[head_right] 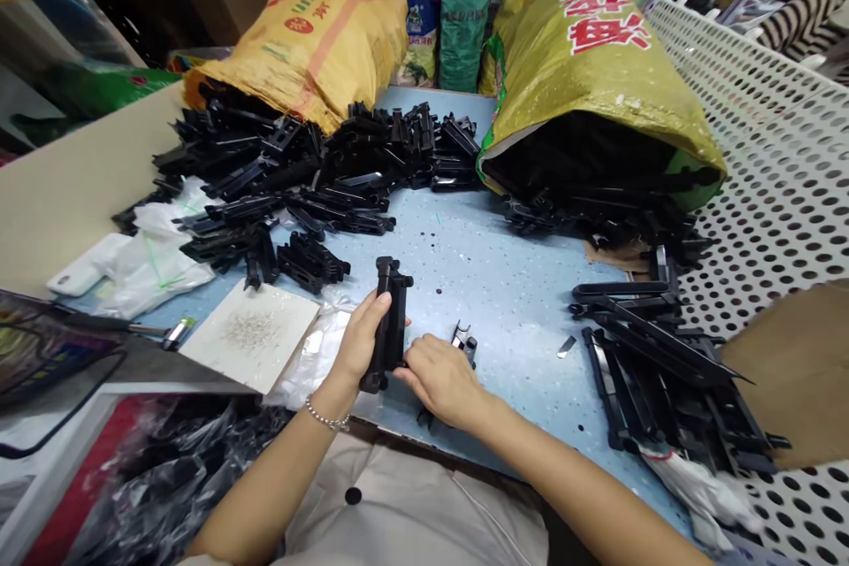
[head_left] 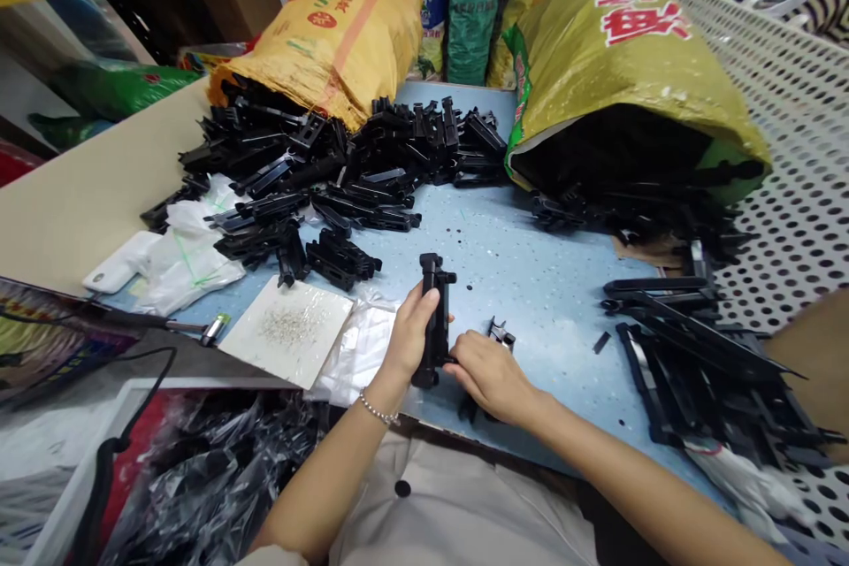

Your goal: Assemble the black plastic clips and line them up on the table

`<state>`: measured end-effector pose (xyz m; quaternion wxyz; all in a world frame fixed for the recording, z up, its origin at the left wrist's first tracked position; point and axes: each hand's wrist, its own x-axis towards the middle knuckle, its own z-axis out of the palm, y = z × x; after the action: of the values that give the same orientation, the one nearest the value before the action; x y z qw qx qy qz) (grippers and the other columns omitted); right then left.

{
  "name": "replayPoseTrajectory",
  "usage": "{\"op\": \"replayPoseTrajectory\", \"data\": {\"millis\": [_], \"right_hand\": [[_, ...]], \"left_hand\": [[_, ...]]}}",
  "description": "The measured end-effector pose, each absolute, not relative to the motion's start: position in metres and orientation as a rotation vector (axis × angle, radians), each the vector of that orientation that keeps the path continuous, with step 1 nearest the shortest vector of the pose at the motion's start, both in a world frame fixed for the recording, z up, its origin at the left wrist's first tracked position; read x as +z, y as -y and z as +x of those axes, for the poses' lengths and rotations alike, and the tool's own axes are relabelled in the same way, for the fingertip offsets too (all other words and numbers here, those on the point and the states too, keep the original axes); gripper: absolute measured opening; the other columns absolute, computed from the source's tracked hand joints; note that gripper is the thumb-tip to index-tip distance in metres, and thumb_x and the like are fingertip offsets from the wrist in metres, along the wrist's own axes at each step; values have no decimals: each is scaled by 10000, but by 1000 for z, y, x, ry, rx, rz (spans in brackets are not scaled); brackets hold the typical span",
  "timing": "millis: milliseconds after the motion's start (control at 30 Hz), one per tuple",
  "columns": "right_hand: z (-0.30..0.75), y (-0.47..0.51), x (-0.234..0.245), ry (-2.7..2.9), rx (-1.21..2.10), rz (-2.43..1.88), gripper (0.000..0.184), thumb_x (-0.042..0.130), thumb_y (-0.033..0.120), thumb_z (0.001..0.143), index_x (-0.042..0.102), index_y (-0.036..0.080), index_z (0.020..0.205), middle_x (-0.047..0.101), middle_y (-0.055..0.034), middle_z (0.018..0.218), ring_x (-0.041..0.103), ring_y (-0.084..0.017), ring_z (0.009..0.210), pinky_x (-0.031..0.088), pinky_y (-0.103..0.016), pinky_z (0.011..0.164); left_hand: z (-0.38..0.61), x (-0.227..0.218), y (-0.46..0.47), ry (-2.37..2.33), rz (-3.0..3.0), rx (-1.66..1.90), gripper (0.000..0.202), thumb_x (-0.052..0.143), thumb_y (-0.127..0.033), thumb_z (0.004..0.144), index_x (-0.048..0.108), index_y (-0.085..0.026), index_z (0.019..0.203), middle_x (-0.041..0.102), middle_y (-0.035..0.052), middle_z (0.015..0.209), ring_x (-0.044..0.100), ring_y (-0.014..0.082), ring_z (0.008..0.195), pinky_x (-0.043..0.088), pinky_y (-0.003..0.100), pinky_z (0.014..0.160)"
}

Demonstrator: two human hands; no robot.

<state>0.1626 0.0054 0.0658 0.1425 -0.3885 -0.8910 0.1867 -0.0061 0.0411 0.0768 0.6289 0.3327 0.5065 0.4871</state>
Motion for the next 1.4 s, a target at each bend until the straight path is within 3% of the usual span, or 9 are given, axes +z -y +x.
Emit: {"op": "replayPoseTrajectory", "data": {"millis": [133, 233, 367, 567, 700, 833, 967, 1100, 1400], "right_hand": [[150, -47, 81, 2692, 649, -1309, 400, 307, 460, 1008, 569, 209, 838, 629, -41, 806, 559, -173, 702, 345, -280, 603], [119, -109, 92, 2581, 520, -1450, 314, 334, 401, 1007, 589, 219, 1019, 643, -69, 987, 580, -213, 908, 399, -296, 707], [67, -186, 88, 2430, 382, -1625, 318, 378, 240, 981, 512, 159, 1258, 553, -159, 1265, 467, -270, 1183, 400, -357, 901], [61, -208, 71, 2429, 418, -1623, 220, 484, 191, 927, 587, 99, 1098, 580, -204, 1176, 485, -295, 1145, 402, -385, 905], [100, -155, 64, 2434, 560, -1597, 133, 514, 241, 930, 604, 143, 930, 630, -109, 974, 581, -208, 950, 444, -300, 809], [138, -93, 69, 2337, 895, -1304, 256, 395, 371, 994, 577, 204, 925, 629, -16, 855, 598, -150, 792, 465, -261, 721], [158, -82, 79, 2142, 434, -1236, 355, 356, 483, 987, 559, 198, 1047, 619, -85, 953, 560, -214, 882, 454, -354, 786], [160, -99, 81, 2226, 121, -1095, 455, 289, 530, 985, 586, 200, 885, 587, -89, 815, 515, -226, 796, 423, -359, 741], [156, -28, 73, 2475, 382, -903, 444, 277, 507, 990, 583, 189, 945, 606, -104, 877, 495, -231, 793, 380, -370, 726]], "left_hand": [[-7, 43, -43, -1268, 826, 1168, 413, 558, -517, 839, 606, -154, 1030, 697, 85, 910, 686, 239, 883, 547, 341, 755], [8, 16, -29, -1340, 1023, 1177, 374, 536, -313, 860, 583, -154, 1195, 616, 137, 1273, 544, 268, 1233, 394, 419, 1078], [38, -6, -7, -1312, 1200, 1134, 525, 511, -154, 815, 514, -176, 1340, 498, 120, 1428, 423, 246, 1355, 271, 413, 1175], [11, -3, -29, -1222, 890, 1196, 499, 610, -273, 817, 530, -171, 1298, 531, 168, 1378, 518, 273, 1265, 352, 460, 1108], [-17, 16, -62, -1122, 583, 1402, 582, 697, -443, 782, 500, -225, 1284, 572, 134, 1316, 531, 232, 1240, 389, 396, 1058], [-11, 42, -68, -1016, 492, 1434, 516, 735, -496, 728, 555, -216, 1123, 638, 12, 904, 627, 129, 775, 506, 259, 743], [6, 67, -40, -902, 546, 1173, 419, 751, -429, 725, 563, -206, 1026, 560, -39, 741, 497, 65, 537, 413, 182, 499], [17, 78, -21, -820, 452, 1034, 387, 718, -462, 743, 526, -201, 953, 529, -45, 717, 472, 56, 501, 394, 179, 459], [3, 81, -35, -967, 471, 1137, 425, 711, -517, 723, 531, -186, 919, 558, -31, 733, 498, 73, 542, 431, 203, 535]]}}
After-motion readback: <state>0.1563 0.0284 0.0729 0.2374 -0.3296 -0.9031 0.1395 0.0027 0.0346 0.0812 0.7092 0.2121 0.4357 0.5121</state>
